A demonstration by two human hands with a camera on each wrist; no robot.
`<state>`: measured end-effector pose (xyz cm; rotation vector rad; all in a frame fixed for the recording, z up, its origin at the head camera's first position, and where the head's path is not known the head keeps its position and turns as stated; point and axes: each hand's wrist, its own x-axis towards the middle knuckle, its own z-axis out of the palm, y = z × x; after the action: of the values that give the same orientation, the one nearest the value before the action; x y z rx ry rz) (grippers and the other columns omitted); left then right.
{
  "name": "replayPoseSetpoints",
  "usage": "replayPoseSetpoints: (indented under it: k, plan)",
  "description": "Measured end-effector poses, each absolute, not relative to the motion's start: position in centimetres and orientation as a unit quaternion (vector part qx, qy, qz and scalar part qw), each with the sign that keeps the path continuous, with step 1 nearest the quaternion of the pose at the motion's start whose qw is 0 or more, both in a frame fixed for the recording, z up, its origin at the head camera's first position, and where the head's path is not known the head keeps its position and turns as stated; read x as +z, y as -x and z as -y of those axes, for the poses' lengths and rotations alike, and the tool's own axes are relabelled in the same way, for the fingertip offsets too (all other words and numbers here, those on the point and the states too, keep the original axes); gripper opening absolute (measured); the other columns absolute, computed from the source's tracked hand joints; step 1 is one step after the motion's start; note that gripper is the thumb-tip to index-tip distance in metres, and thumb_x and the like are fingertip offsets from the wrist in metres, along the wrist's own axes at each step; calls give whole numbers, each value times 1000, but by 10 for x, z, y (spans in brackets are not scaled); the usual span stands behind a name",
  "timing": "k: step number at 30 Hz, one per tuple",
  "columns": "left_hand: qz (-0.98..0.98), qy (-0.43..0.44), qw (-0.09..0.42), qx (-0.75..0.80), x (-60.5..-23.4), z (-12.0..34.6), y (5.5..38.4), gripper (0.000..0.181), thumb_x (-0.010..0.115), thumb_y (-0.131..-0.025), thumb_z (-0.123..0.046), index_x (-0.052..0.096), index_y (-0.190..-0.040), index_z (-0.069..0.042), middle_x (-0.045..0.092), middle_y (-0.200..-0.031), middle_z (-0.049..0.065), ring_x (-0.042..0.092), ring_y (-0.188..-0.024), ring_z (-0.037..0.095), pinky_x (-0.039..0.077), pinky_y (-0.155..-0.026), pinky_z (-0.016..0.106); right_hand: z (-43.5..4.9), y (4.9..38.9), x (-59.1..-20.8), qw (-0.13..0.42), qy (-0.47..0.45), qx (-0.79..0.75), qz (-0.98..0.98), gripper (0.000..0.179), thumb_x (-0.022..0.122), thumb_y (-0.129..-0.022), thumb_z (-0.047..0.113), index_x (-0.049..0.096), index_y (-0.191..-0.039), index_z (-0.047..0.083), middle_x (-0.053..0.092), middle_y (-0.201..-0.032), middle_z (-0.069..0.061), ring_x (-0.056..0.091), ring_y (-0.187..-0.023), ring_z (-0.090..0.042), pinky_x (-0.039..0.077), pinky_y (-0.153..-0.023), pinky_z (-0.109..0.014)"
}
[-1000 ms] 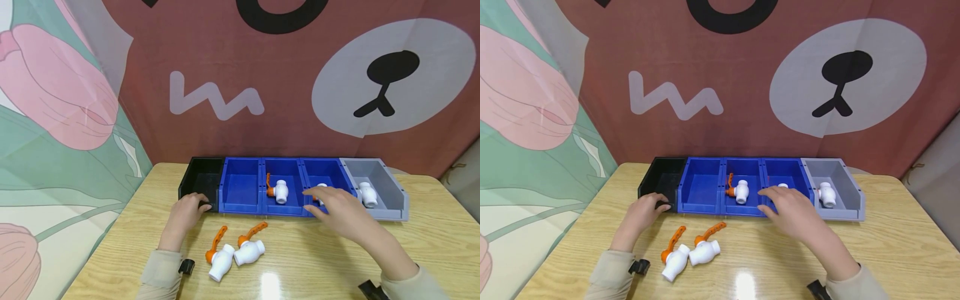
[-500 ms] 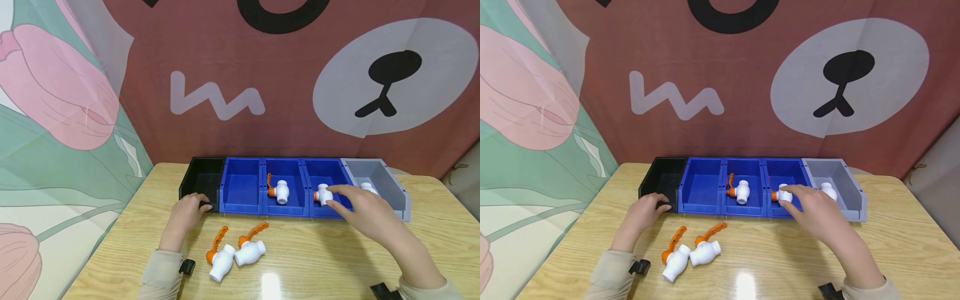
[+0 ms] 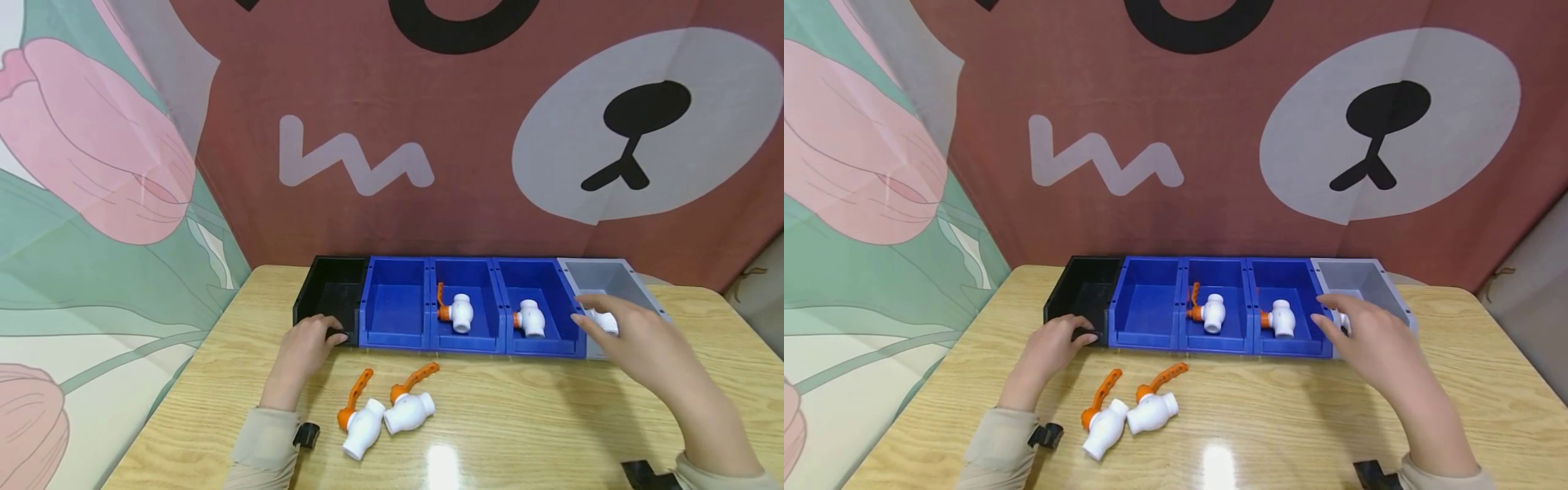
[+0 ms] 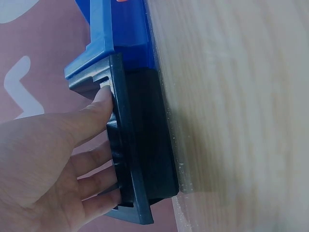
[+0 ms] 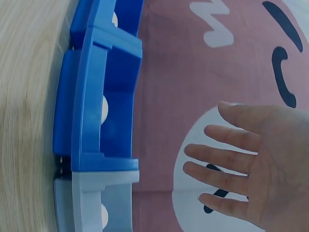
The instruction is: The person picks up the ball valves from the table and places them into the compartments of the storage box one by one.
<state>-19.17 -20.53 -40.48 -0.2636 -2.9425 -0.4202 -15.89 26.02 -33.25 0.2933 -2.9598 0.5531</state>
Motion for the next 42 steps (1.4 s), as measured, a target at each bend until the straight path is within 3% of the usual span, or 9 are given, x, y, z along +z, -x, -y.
replayPoseSetpoints:
  k: [6,19,26,37,42]
  plan:
    - [983,89,79,-142,-406,205,192,18,74,-90,-24,74,-100,-9,70,-97,8,66,-93,30,55,-81,46,-277,162,-332,24,-73,187,979,59,47,-103,49,52,-139,3,58,-128,-29,54,-110,-54,43,-75,-69]
    - [982,88,77,-145,-407,204,193,18,74,-90,-24,74,-99,-9,70,-96,7,66,-92,29,56,-81,45,-303,164,-339,9,-41,161,986,63,44,-103,52,54,-134,-1,49,-134,-36,48,-112,-61,41,-75,-69]
    - [983,85,75,-147,-405,203,191,18,74,-90,-24,74,-99,-8,69,-95,7,66,-91,28,56,-81,45,-317,165,-346,17,-30,155,987,63,44,-102,54,55,-133,1,51,-133,-35,49,-110,-61,42,-71,-66]
    - [983,82,71,-147,-403,204,191,18,74,-91,-24,74,-100,-8,70,-97,8,66,-92,30,56,-81,45,-327,173,-356,-23,-15,143,989,69,41,-102,58,55,-131,-3,50,-129,-39,51,-105,-60,43,-69,-66]
    - [984,81,72,-145,-402,204,192,18,74,-91,-24,74,-99,-8,70,-96,8,66,-92,29,56,-81,45,-327,175,-359,-31,-24,148,988,64,42,-102,55,58,-128,-1,53,-126,-38,54,-103,-59,44,-68,-64]
